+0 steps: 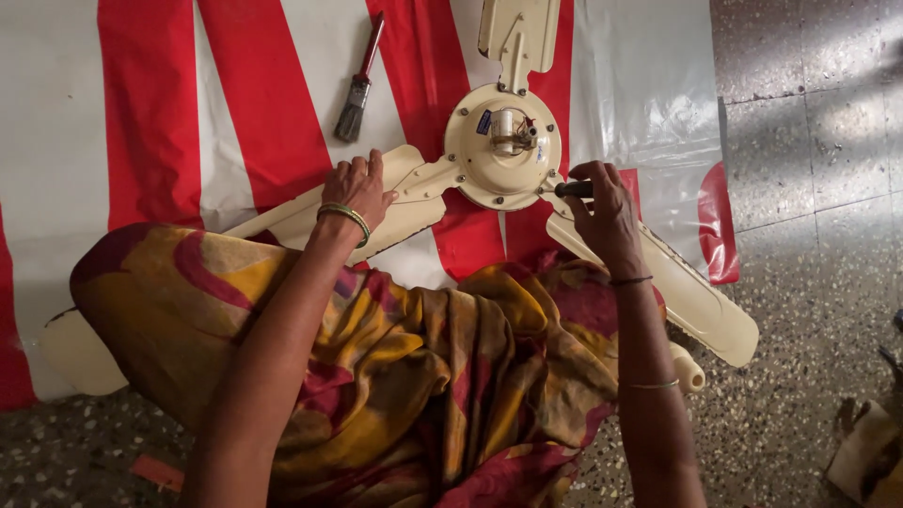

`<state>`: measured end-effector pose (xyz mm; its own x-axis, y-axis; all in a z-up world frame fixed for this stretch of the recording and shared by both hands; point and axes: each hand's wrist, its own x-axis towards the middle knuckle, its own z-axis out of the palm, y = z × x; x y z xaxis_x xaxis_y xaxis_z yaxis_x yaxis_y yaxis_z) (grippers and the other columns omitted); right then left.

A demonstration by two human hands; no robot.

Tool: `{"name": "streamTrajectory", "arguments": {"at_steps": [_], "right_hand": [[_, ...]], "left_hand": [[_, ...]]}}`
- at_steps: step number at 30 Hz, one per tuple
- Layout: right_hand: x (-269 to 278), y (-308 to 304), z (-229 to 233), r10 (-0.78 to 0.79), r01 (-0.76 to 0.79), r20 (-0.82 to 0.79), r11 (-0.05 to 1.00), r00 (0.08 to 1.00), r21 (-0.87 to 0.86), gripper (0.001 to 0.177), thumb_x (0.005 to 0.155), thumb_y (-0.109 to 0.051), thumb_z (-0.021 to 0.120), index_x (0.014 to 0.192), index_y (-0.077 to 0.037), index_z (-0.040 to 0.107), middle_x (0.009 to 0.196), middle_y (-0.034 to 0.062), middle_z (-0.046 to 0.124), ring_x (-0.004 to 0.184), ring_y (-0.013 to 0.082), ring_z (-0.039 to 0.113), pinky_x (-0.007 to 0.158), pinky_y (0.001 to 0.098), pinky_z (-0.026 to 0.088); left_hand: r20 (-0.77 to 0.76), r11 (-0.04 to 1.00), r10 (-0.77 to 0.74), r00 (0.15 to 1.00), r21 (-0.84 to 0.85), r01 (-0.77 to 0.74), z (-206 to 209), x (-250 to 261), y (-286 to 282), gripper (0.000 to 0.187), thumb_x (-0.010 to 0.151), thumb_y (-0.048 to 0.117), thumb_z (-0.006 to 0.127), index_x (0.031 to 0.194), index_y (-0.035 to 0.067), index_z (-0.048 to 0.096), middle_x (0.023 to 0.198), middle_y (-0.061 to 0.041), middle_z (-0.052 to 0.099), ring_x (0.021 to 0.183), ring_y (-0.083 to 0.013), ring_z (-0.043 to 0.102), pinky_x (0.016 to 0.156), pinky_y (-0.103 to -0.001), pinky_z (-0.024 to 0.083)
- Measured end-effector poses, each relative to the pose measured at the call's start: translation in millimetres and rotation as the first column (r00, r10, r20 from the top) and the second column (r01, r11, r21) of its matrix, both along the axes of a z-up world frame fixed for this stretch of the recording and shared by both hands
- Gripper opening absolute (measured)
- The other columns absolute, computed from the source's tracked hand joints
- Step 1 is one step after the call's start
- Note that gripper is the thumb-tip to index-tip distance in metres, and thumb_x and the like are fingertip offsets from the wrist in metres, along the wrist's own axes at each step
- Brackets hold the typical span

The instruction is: The person attaches a fan blade to the ceiling fan motor housing using a screwdriver. They align the blade, insert screws, and tighten them to secure the blade to the central hub.

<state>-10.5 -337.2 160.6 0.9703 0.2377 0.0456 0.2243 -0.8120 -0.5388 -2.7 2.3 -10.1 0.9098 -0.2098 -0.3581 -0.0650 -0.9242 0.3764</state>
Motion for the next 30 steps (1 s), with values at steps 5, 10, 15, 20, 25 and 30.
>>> {"name": "streamTrajectory", "arguments": {"at_steps": [5,10,15,20,25,30], "right_hand": [[9.6,-12.8,-0.9,0.059,-0.059,-0.036,0.998,0.998,-0.001,0.024,0.086,0.006,0.075,0.105,0.001,0.060,0.103,0.0160,0.071,0.095,0.0264,0.076,0.079,0.0348,0.064],[16.8,-18.1,-7.6,0.024,-0.024,0.006,0.999,1.000,-0.031,0.024,0.087,-0.002,0.079,0.102,0.003,0.060,0.093,0.0152,0.076,0.085,0.0253,0.077,0.074,0.0351,0.062],[9.7,-12.1,-12.1,-0.253,0.231,-0.114,0.957,0.961,-0.175,0.034,0.093,-0.024,0.081,0.094,0.002,0.059,0.078,0.0139,0.074,0.064,0.0247,0.074,0.066,0.0386,0.056],[6.5,-5.4,-13.4,-0.306,0.280,-0.062,0.922,0.950,-0.267,0.036,0.093,-0.028,0.083,0.098,0.000,0.061,0.082,0.0150,0.074,0.068,0.0276,0.073,0.069,0.0413,0.056],[-1.3,-9.2,-6.4,-0.008,0.046,0.178,0.977,0.984,-0.210,0.052,0.074,-0.008,0.086,0.118,0.001,0.059,0.105,0.0194,0.064,0.092,0.0358,0.068,0.072,0.0449,0.053],[-4.4,-11.3,-13.5,-0.066,0.080,0.068,0.971,0.995,-0.226,0.034,0.086,-0.011,0.084,0.110,-0.004,0.062,0.108,0.0149,0.063,0.092,0.0310,0.070,0.076,0.0412,0.055]], "left_hand": [[0.011,1.000,0.012,1.000,-0.024,-0.012,-1.4,0.3,0.1,0.080,0.096,0.045,0.067,0.152,-0.001,0.034,0.132,-0.023,0.058,0.119,-0.0388,0.057,0.101,-0.049,0.048],[0.035,1.000,0.006,0.999,-0.030,-0.005,-3.0,0.1,1.3,0.080,0.095,0.045,0.069,0.151,-0.002,0.036,0.129,-0.024,0.060,0.118,-0.0395,0.058,0.101,-0.049,0.048],[0.048,0.999,0.016,0.999,-0.035,-0.014,-4.8,-1.2,-0.2,0.080,0.094,0.045,0.070,0.151,-0.001,0.037,0.129,-0.024,0.060,0.117,-0.0393,0.058,0.100,-0.049,0.047],[0.061,0.999,0.023,0.998,-0.026,-0.021,-5.1,-1.9,-0.1,0.081,0.094,0.046,0.070,0.151,0.000,0.037,0.128,-0.023,0.060,0.117,-0.0392,0.058,0.102,-0.049,0.047],[0.066,1.000,0.025,0.997,-0.016,-0.024,-3.1,-3.6,1.3,0.082,0.094,0.046,0.070,0.152,0.001,0.036,0.129,-0.023,0.060,0.118,-0.0389,0.058,0.102,-0.048,0.046],[0.049,1.000,0.024,0.998,-0.011,-0.024,-7.5,-2.9,2.6,0.080,0.095,0.047,0.069,0.152,0.001,0.036,0.132,-0.023,0.059,0.119,-0.0395,0.057,0.103,-0.048,0.046]]}}
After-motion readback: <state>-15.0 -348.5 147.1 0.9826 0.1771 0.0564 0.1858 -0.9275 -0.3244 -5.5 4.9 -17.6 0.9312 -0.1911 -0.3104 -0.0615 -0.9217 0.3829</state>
